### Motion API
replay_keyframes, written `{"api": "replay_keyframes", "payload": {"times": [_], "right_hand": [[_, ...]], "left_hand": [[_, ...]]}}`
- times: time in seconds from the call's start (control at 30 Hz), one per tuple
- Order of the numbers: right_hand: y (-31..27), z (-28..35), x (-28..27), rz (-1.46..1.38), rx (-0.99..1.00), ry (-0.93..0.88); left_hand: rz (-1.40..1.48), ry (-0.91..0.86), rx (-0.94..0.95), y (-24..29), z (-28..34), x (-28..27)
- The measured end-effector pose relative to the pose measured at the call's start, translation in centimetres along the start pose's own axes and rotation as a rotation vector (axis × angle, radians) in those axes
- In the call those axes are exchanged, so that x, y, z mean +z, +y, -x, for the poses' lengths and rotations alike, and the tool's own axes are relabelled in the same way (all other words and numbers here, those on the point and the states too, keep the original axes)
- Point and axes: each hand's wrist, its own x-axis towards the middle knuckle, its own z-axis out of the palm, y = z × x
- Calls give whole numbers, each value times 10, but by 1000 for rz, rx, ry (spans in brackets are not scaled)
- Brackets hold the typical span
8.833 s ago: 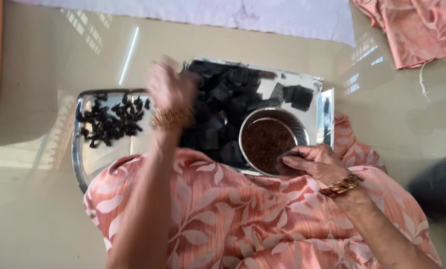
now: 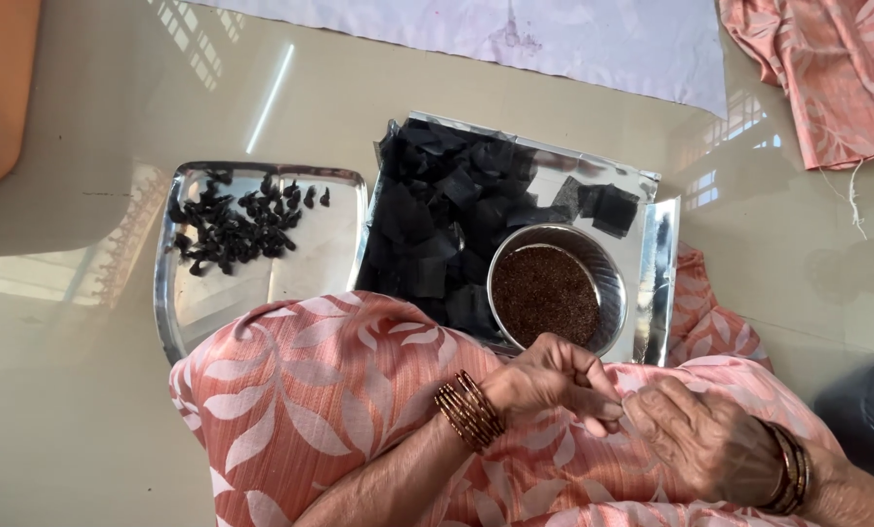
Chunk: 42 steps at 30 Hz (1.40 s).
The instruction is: Hand-rolling small pieces of black fabric with seeds or beads to create decorative items.
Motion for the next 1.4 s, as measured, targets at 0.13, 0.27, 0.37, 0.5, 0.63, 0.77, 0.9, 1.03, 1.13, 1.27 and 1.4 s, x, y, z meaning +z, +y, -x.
{"api": "replay_keyframes", "payload": {"times": [0.13,0.27,0.37,0.5,0.63,0.77,0.9,1.03,1.13,1.27,1.4], "right_hand": [[-10,-6,23,-434,646,66],[15,1,47,-1384,1526,-236],[26,19,63,-1859,1577,4],[16,3,71,-1859,1564,106],[-1,-18,69,-812,1242,94],[-15,1,78,-267,926,157],[-5,1,38,-252,459,173],[3,9,17,-132,182,55],[7,35,32,29,102,1],[9,35,45,-199,394,1],[29,19,49,-1230,1098,-220]], "left_hand": [[-813,81,300,9,0,22],[-1611,111,701,-3,0,27],[-1822,86,676,-9,1,22],[-1741,256,636,-11,-5,9],[-1341,355,579,-12,-3,-9],[-361,306,122,-22,-22,-35],[-107,168,69,-16,-11,-31],[69,1,57,-11,-7,-20],[-53,-44,54,0,-3,-13],[-546,41,173,16,1,5],[-1118,109,381,13,4,16]]}}
